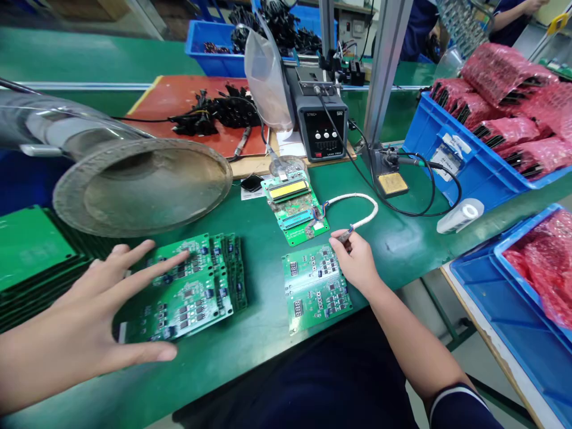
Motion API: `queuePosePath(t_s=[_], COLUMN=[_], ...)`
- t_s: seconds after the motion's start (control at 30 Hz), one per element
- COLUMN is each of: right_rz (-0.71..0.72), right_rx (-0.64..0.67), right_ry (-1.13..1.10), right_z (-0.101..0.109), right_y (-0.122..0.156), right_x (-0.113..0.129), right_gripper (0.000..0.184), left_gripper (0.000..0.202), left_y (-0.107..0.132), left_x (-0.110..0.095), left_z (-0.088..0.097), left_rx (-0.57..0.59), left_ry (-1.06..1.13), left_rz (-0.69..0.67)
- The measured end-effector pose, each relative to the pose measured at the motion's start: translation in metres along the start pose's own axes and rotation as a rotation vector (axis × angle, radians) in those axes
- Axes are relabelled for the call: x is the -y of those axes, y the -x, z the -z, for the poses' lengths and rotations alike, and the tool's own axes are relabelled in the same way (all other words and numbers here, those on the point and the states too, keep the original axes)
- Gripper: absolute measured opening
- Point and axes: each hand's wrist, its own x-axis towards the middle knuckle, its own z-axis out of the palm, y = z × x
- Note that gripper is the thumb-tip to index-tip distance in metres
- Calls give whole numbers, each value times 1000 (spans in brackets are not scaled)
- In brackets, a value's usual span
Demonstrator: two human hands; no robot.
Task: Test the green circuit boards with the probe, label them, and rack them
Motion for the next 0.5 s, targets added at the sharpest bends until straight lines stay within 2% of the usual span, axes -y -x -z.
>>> queuePosePath(t_s=[0.07, 0.13, 0.2, 0.27, 0.33, 0.4, 0.5], right_rz=[17, 35, 65, 112, 164, 199, 203], right_rx=[-12, -18, -19, -11, 8, 17, -11], right_ry=[36, 62, 98, 145, 189, 219, 242], right_z=[0, 0, 0, 0, 1, 0, -2], right_y=[1, 2, 3, 4, 5, 6, 5], right_x=[1, 2, 2, 2, 1, 1, 1], right_gripper=[22, 21, 21, 20, 18, 16, 15], left_gripper=[95, 65, 49, 54, 60, 64, 64], left_y=[-9, -23, -39, -52, -60, -63, -62], left_x=[-30, -72, -112, -138, -147, -145, -138], left_z=[4, 4, -6, -25, -49, -69, -81], left_rx=[-109, -110, -61, 72, 146, 176, 169], left_ry=[17, 67, 181, 246, 241, 231, 234], left_rz=[2, 22, -95, -210, -251, -263, -262])
